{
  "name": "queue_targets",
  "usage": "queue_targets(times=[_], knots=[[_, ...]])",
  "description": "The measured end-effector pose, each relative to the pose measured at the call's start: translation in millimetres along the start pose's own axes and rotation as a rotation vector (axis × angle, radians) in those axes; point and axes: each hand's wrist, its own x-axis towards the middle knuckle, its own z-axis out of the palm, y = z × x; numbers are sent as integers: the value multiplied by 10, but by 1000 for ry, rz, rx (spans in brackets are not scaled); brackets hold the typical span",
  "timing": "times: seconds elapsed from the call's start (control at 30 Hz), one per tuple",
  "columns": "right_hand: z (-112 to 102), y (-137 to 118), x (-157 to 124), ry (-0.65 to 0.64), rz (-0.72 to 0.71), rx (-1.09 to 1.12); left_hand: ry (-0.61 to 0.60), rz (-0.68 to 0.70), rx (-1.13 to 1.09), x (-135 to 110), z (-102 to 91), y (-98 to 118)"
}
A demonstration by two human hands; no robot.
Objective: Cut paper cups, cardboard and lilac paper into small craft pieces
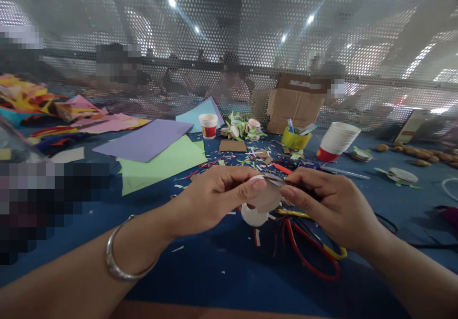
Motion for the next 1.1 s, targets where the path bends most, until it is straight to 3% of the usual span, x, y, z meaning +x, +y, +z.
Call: queue_targets(times=[0.27, 0.47, 0.77, 0.83, 0.97, 1.1], knots=[[45, 14, 23, 18, -3, -26, -10, -43, -2, -17, -23, 14], [20, 76, 47, 117, 75, -33, 71, -200, -155, 2, -9, -6], [49, 208, 101, 64, 91, -170, 19, -280, -165, 0, -68, -4], [59, 238, 103, 77, 92, -223, -48, -299, -54, -5, -98, -7], [59, 270, 108, 86, 101, -312, -179, -173, 458, -8, -170, -49], [58, 278, 127, 71, 93, -370, -112, -107, 757, -13, -231, -60]])
